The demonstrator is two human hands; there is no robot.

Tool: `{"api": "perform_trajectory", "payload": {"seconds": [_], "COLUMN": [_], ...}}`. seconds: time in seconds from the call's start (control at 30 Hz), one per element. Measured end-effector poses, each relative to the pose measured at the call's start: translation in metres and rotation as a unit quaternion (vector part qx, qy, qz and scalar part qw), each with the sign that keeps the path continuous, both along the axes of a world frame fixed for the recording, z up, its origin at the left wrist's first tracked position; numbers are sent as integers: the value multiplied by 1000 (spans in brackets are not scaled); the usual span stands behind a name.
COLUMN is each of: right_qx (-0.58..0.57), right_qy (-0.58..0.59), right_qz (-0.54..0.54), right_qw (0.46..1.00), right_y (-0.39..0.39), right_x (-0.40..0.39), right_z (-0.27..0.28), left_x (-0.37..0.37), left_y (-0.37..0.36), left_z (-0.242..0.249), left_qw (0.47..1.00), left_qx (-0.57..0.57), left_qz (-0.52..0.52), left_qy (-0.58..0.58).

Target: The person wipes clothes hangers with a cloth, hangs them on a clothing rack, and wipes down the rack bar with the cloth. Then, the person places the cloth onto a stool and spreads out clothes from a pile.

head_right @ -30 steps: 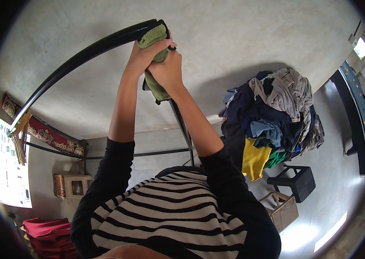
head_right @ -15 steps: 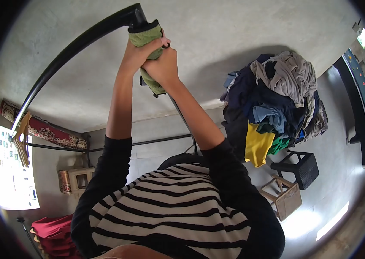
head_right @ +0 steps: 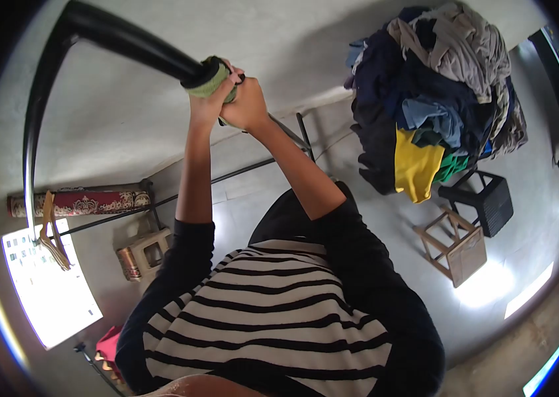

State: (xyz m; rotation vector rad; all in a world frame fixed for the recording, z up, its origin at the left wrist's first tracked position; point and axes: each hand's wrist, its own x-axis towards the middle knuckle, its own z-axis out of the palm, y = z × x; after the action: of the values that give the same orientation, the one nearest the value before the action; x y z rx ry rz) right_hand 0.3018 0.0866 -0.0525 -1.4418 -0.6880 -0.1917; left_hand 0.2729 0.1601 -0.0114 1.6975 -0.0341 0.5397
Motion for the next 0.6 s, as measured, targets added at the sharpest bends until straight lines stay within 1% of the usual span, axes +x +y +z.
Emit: {"api": "perform_trajectory", "payload": {"seconds": [0.07, 0.1, 0.17, 0.2, 0.27, 0.3, 0.37, 0.4, 0.43, 0.47, 0.5, 0.53, 0.6], "right_qx": [4, 5, -62, -59, -52, -77, -82, -89, -128, -127, -163, -200, -218], "right_qy": [16, 28, 57, 70, 137, 153, 164, 165, 202, 217, 210, 200, 240], "right_qz": [8, 0, 23, 16, 23, 32, 7, -8, -3, -7, 3, 14, 27], "right_qw": [1000, 1000, 996, 996, 989, 985, 983, 982, 971, 968, 964, 959, 946], "right_y": [2, 2, 0, -1, -4, -5, -7, -8, -8, -7, -6, -7, -10], "right_x": [-1, -1, -3, -5, -9, -11, -12, -16, -18, -20, -19, -16, -17], "right_z": [-32, -47, -79, -94, -128, -146, -180, -196, -218, -240, -262, -276, -306], "left_x": [-4, -5, -9, -10, -14, -14, -14, -16, -17, -18, -18, -17, -15], "left_y": [-7, -5, -4, -5, -7, -6, -8, -9, -12, -14, -16, -15, -15], "left_z": [-24, -38, -68, -83, -116, -133, -169, -187, -202, -217, -232, -252, -288], "left_qw": [999, 998, 1000, 1000, 997, 995, 992, 991, 989, 984, 977, 979, 980], "left_qx": [-49, -52, -4, 9, 49, 80, 109, 92, 93, 108, 123, 112, 108], "left_qz": [0, -23, -7, -13, -5, -8, 5, 13, 6, 24, 42, 38, 40], "left_qy": [4, 3, 10, 17, 62, 61, 59, 98, 112, 142, 169, 166, 161]}}
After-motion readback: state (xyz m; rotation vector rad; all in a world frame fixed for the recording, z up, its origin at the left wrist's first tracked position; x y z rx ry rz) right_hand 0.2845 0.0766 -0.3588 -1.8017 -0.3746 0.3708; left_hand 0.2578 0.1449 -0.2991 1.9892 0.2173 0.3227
